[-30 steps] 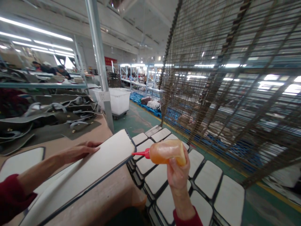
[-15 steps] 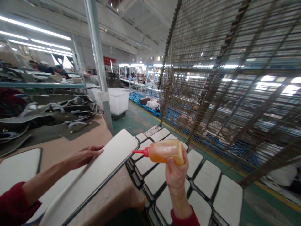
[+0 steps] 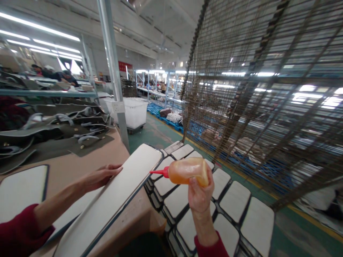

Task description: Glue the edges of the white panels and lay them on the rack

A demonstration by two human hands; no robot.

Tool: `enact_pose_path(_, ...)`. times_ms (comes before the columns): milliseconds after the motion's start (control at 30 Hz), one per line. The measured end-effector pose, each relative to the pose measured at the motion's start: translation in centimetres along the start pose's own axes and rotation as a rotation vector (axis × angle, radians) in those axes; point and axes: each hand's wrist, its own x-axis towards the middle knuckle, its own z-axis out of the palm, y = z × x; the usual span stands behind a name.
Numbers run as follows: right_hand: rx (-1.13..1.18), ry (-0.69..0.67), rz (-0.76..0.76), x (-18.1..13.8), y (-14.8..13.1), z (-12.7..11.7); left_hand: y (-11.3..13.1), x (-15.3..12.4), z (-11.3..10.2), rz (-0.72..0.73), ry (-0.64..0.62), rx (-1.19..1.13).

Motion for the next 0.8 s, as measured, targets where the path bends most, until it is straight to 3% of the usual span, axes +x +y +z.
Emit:
enact_pose_path(333, 0.065, 0.055, 0.080, -0.3, -0.3, 0.4, -0.3, 0.6, 0.2, 0.015, -0.008, -0.051)
enact_pose_path(567, 0.064, -0.009, 0.092, -0.4, -0.2, 0.2, -1.0, 1.3, -0.2, 0.017, -0.002, -0.055)
enact_pose_path(800, 0.038, 0.002, 0.112, -0.5, -0.4, 0.0, -0.4, 1.3, 1.0, 0.002, 0.061, -0.070)
